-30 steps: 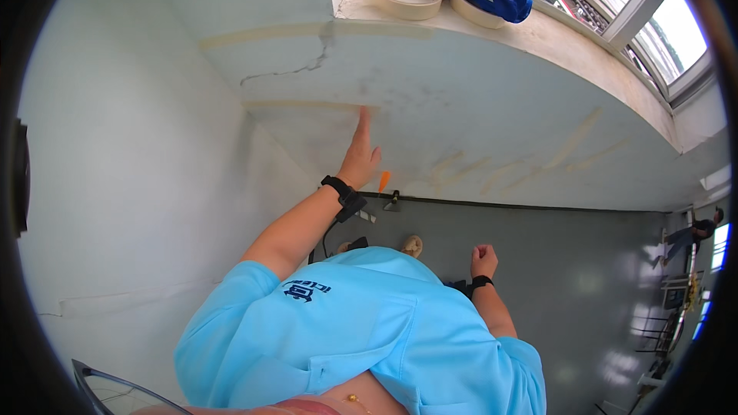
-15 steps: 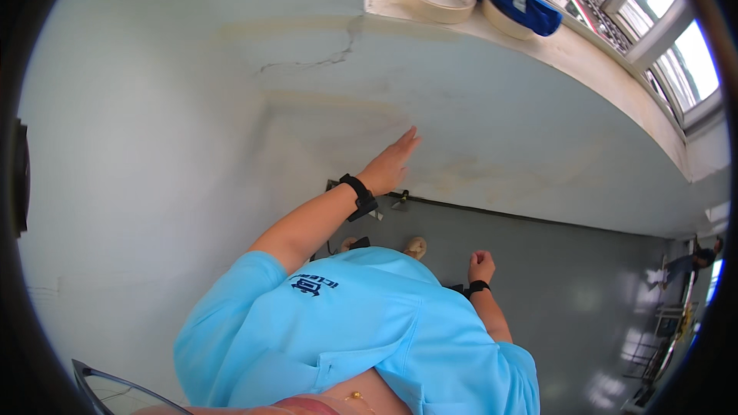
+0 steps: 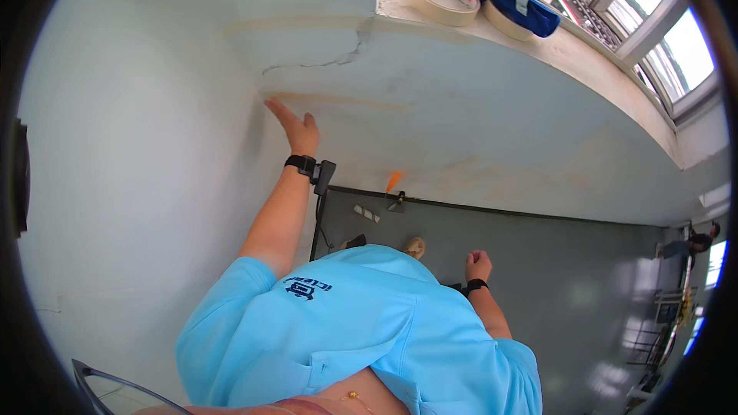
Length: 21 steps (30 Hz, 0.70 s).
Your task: The recorder prepares a cracked wall for repair by wiping it with a cloth, applying masking tape, and using a scraper.
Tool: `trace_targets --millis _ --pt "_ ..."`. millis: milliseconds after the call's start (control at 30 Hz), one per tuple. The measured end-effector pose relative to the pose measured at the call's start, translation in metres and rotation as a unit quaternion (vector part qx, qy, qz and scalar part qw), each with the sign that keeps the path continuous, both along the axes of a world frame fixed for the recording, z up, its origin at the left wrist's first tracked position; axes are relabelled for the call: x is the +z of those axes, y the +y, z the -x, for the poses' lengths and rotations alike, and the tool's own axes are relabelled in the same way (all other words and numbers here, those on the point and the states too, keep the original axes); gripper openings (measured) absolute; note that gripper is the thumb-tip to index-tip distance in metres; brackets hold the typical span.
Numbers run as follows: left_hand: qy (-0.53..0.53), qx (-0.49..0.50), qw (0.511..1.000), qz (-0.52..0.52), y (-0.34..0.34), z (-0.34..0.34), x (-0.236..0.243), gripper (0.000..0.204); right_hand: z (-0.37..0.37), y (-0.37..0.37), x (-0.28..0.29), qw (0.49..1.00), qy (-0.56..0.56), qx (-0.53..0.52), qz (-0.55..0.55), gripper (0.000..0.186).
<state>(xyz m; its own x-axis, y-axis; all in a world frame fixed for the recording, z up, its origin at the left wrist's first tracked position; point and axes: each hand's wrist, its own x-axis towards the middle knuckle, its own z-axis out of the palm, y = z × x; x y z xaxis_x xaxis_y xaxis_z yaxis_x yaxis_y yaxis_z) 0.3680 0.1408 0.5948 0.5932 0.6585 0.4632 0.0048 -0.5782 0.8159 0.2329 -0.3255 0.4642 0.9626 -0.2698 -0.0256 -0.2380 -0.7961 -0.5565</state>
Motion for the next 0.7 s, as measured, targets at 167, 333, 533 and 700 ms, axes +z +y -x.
trace_targets --millis 167,333,533,700 --pt "0.048 -0.059 0.997 -0.014 0.02 0.002 -0.002 0.078 -0.002 0.003 0.0 0.995 0.04 -0.059 -0.065 0.017" --pt "0.033 -0.082 0.995 -0.036 0.033 0.001 0.007 0.077 0.003 -0.02 0.002 0.978 -0.074 -0.178 -0.078 0.017" --pt "0.049 -0.071 0.996 -0.026 0.034 0.01 0.01 0.078 0.011 -0.067 0.042 0.921 -0.225 -0.309 -0.072 0.021" --pt "0.036 -0.1 0.994 -0.025 0.037 -0.003 -0.001 0.08 -0.008 -0.068 0.12 0.865 -0.368 -0.284 -0.188 0.017"
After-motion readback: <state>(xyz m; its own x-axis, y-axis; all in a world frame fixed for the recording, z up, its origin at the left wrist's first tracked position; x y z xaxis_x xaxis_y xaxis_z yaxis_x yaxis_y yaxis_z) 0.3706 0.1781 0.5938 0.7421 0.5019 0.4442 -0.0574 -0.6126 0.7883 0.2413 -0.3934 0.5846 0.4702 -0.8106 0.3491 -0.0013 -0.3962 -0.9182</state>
